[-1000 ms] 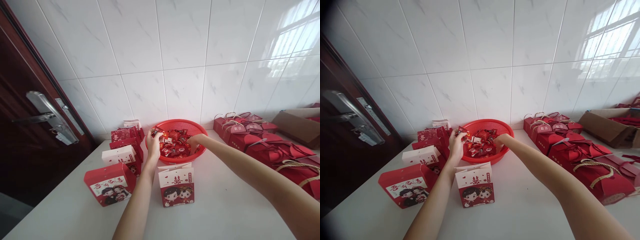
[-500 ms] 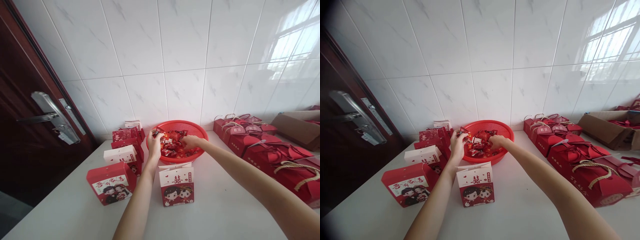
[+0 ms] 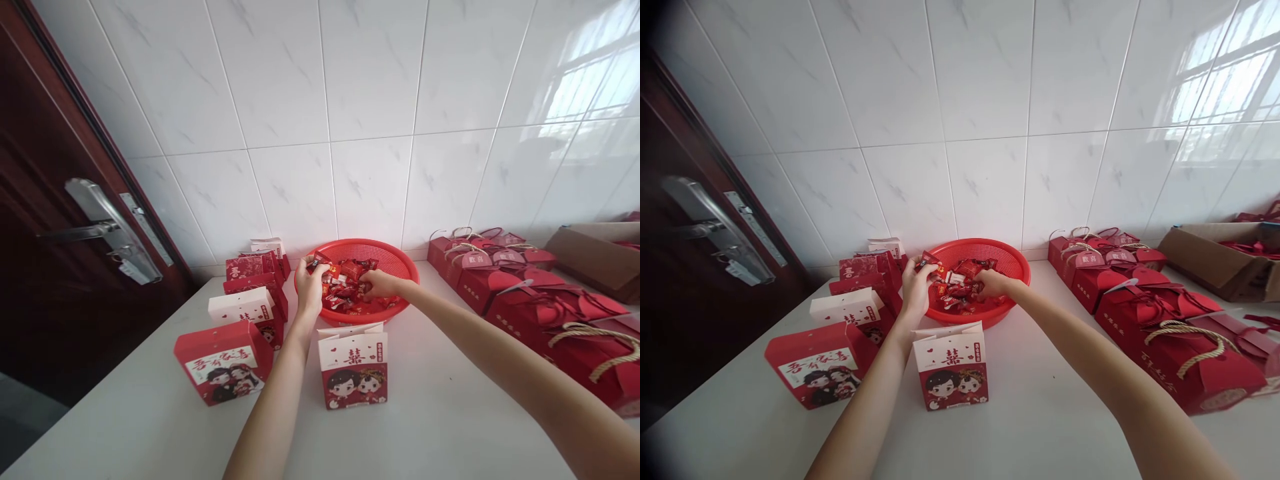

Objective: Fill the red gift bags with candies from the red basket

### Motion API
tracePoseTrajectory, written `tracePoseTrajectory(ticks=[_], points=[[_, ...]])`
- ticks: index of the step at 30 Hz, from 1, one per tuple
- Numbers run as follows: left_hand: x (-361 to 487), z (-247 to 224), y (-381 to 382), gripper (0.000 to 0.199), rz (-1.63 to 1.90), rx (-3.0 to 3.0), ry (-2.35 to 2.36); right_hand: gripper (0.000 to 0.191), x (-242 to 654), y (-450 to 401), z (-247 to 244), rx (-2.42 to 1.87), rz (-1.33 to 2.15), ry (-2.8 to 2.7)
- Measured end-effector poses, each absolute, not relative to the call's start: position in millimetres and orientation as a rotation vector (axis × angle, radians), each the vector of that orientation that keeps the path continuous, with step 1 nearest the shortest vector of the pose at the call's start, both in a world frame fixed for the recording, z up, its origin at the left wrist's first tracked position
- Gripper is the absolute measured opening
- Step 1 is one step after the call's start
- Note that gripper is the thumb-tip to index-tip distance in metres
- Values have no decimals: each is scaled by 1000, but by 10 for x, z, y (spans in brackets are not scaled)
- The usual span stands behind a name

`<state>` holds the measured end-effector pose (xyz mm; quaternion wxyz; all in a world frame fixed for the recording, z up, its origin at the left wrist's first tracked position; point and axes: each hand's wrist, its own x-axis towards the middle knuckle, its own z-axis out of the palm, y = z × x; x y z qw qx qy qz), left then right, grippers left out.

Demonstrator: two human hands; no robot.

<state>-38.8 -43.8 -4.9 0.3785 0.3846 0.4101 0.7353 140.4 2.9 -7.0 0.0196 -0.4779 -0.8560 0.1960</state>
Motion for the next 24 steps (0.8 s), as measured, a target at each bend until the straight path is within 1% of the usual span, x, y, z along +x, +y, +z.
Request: tracePoseTrajectory(ticks=[4,8,11,17,24], points=[[-381,-22,-459,27,1874,974,1045,10,1429,75,-95,-1427,699,-2534],[-387,-30,-447,27,1878,978,1036,12,1451,95,-114,-1338,822,-2416],[-394,-54,-425,28,1881,984,1046,18,1473,108,-107,-1230,928,-2297],[-401,-90,-404,30,1880,1016,1049,42,1520,86,-65,-1025,1172,-2078],[-413,-83,-412,30,1876,1003,1054,42,1540,51,-14,-852,1322,-1940]])
